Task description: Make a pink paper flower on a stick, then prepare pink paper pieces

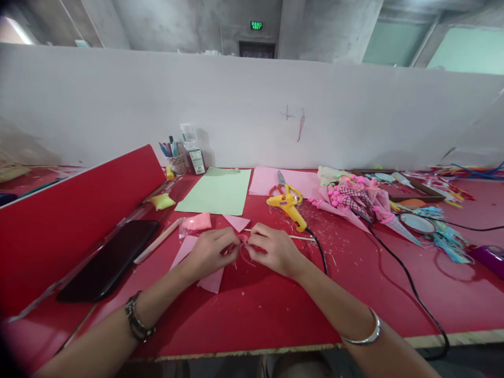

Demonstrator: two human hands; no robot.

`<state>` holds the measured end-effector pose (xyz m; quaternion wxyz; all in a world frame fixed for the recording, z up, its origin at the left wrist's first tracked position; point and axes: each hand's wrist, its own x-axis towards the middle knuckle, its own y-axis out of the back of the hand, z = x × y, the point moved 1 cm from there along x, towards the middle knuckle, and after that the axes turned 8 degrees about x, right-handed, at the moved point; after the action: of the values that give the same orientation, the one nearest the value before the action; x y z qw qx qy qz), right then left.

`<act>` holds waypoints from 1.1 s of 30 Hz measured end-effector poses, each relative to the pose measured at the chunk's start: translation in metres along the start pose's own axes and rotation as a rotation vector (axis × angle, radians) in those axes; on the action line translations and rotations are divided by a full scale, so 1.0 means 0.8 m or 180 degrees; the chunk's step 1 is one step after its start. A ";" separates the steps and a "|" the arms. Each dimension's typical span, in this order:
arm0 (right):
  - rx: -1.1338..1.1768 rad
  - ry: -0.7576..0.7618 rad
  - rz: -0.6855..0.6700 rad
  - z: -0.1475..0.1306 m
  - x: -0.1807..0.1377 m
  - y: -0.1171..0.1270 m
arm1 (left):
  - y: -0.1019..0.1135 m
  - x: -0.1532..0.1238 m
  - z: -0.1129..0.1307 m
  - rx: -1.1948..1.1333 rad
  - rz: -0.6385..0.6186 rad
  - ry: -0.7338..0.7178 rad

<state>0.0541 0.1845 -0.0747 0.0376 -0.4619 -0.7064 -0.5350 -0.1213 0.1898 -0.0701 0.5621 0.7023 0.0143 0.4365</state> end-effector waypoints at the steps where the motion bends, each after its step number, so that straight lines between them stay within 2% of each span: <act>1: 0.0006 0.0005 -0.0017 0.000 0.000 0.000 | 0.000 0.000 0.000 -0.0019 -0.0002 -0.0008; 12: 0.0067 0.0058 -0.0239 0.001 0.000 0.001 | 0.001 0.000 -0.001 -0.0003 -0.0082 -0.0276; 18: 0.0263 -0.0014 -0.0029 -0.002 0.002 0.002 | 0.000 0.000 -0.003 -0.0261 -0.0081 0.0111; 22: 0.0490 -0.0153 0.0117 -0.005 0.003 0.005 | 0.001 0.000 -0.004 -0.0336 -0.0215 0.0293; 29: 0.0342 -0.0258 -0.0096 -0.002 0.003 0.003 | 0.003 0.000 -0.002 -0.0265 -0.0174 0.0437; 33: 0.0366 -0.0237 -0.0110 -0.002 0.002 0.001 | 0.000 0.000 -0.001 -0.0210 -0.0354 0.0427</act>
<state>0.0531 0.1846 -0.0726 0.0285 -0.4662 -0.7448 -0.4766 -0.1218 0.1904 -0.0697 0.6061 0.6508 0.0765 0.4509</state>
